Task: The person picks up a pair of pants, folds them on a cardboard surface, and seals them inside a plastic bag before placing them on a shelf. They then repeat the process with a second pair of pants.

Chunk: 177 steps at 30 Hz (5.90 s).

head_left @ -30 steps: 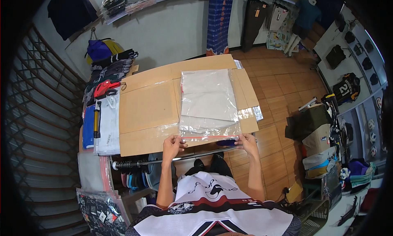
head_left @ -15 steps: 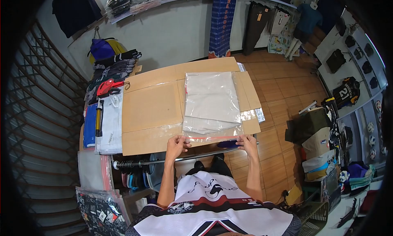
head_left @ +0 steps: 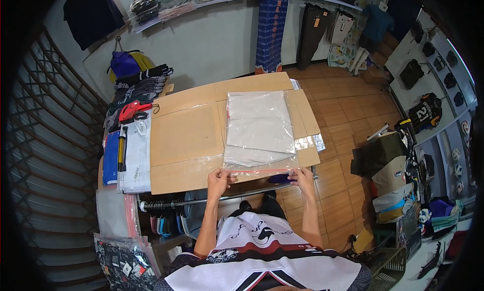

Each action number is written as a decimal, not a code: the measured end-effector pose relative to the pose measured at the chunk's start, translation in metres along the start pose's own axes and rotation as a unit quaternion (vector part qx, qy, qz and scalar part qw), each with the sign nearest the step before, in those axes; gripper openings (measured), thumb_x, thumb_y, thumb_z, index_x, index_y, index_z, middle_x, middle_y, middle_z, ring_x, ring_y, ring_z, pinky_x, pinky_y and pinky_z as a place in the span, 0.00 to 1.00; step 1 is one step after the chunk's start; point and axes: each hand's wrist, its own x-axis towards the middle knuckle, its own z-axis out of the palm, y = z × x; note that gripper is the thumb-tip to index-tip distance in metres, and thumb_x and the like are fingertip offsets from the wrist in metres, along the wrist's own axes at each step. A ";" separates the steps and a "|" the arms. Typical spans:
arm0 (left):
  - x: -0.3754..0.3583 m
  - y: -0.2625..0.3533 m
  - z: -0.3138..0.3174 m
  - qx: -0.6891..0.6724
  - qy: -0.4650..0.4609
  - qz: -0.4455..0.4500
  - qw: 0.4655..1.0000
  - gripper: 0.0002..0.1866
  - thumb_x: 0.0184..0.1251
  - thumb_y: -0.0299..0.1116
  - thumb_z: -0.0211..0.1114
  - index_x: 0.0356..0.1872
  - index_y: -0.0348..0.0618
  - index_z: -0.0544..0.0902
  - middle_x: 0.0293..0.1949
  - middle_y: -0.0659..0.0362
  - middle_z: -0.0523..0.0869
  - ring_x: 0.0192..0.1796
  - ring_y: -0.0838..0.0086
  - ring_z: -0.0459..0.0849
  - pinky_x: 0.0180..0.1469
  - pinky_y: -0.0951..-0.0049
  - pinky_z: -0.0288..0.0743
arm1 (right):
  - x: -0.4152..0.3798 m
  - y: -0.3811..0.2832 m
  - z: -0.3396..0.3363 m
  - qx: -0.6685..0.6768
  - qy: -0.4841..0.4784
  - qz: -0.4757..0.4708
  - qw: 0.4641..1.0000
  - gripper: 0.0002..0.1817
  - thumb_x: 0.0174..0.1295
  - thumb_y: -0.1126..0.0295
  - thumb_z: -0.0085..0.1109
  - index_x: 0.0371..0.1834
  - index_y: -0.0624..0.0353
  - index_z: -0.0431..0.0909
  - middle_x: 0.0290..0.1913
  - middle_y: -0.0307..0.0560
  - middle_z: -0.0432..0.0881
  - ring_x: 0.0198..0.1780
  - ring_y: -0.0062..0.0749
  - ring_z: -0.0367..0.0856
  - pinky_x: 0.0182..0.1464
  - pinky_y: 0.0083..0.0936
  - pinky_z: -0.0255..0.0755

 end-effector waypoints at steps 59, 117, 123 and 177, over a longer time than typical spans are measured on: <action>0.017 -0.021 -0.012 -0.073 -0.063 0.029 0.995 0.15 0.82 0.39 0.65 0.37 0.37 0.83 0.35 0.51 0.92 0.36 0.71 0.93 0.30 0.79 0.82 | 0.000 0.018 0.023 0.026 -0.040 -0.007 0.999 0.17 0.75 0.64 0.64 0.48 0.72 0.84 0.41 0.53 0.90 0.36 0.36 0.93 0.30 0.23 0.82; -0.001 0.013 0.039 -0.058 -0.058 -0.061 0.995 0.17 0.79 0.38 0.67 0.52 0.29 0.84 0.44 0.50 0.92 0.43 0.69 0.94 0.35 0.75 0.85 | -0.021 -0.002 0.071 0.017 -0.083 0.037 0.996 0.17 0.74 0.64 0.63 0.51 0.71 0.83 0.41 0.56 0.91 0.34 0.35 0.93 0.31 0.24 0.82; -0.001 0.013 0.040 -0.051 -0.061 -0.062 0.995 0.17 0.79 0.38 0.66 0.52 0.30 0.85 0.44 0.51 0.92 0.42 0.70 0.94 0.34 0.75 0.85 | -0.018 0.002 0.071 0.018 -0.074 0.041 0.996 0.18 0.73 0.63 0.63 0.52 0.70 0.83 0.42 0.56 0.91 0.35 0.35 0.93 0.31 0.25 0.83; 0.000 0.003 -0.023 -0.034 0.021 0.012 0.999 0.07 0.73 0.29 0.69 0.42 0.34 0.85 0.32 0.56 0.91 0.35 0.75 0.90 0.33 0.78 0.81 | -0.008 -0.012 -0.014 -0.030 -0.006 0.065 0.997 0.15 0.73 0.57 0.67 0.40 0.59 0.84 0.40 0.49 0.91 0.36 0.25 0.89 0.34 0.20 0.79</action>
